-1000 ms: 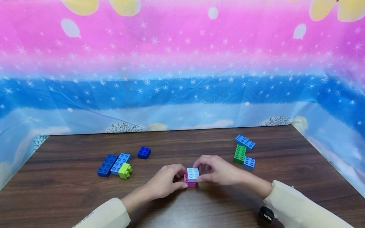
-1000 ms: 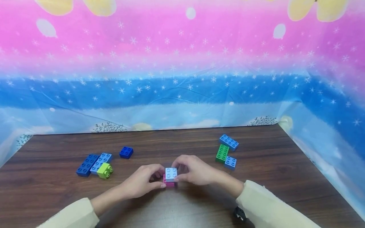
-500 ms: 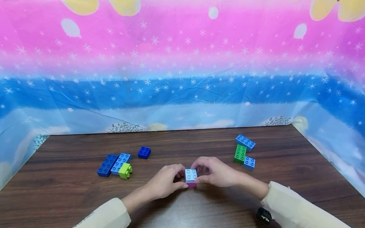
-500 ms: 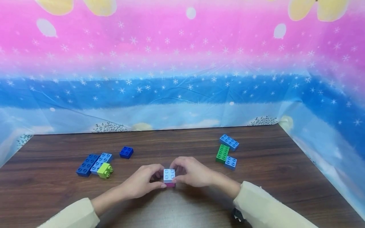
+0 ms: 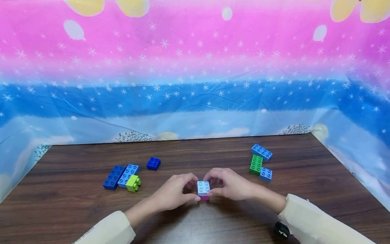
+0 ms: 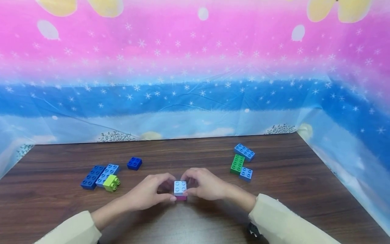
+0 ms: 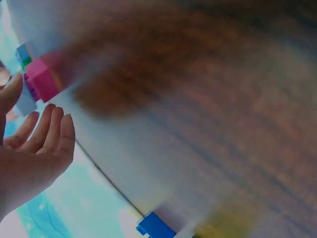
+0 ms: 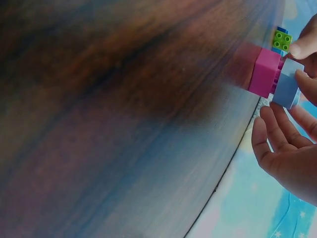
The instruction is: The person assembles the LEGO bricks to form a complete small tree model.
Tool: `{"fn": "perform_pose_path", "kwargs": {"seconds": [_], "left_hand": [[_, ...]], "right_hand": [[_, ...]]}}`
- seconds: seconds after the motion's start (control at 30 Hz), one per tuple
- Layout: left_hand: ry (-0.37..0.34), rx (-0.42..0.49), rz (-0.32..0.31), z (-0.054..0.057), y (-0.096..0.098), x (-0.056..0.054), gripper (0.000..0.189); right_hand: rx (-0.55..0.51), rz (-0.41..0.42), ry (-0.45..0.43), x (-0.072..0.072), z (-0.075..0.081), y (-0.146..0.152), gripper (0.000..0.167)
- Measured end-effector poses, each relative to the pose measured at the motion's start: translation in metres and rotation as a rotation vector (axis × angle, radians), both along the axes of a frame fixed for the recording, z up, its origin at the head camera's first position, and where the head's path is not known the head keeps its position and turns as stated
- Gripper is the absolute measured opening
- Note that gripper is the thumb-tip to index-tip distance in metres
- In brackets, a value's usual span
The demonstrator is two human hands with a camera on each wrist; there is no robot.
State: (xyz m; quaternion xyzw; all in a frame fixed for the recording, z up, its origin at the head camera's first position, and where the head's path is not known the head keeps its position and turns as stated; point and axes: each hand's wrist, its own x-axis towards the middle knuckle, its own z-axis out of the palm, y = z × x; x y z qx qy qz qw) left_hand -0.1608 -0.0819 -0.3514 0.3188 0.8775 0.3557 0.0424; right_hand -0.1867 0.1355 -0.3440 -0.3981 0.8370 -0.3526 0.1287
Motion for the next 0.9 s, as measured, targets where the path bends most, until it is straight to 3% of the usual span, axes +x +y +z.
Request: {"fn": "perform_pose_path", "kwargs": {"seconds": [0.37,0.9], "left_hand": [[0.075,0.007,0.034,0.0059,0.0023,0.0049,0.017],[0.051,0.059,0.033,0.0033,0.0009,0.0052,0.017]], "right_hand": [[-0.010,0.001,0.005,0.0002,-0.0006,0.0002,0.025],[-0.030,-0.010,-0.071,0.0015,0.0001,0.0024,0.021]]}}
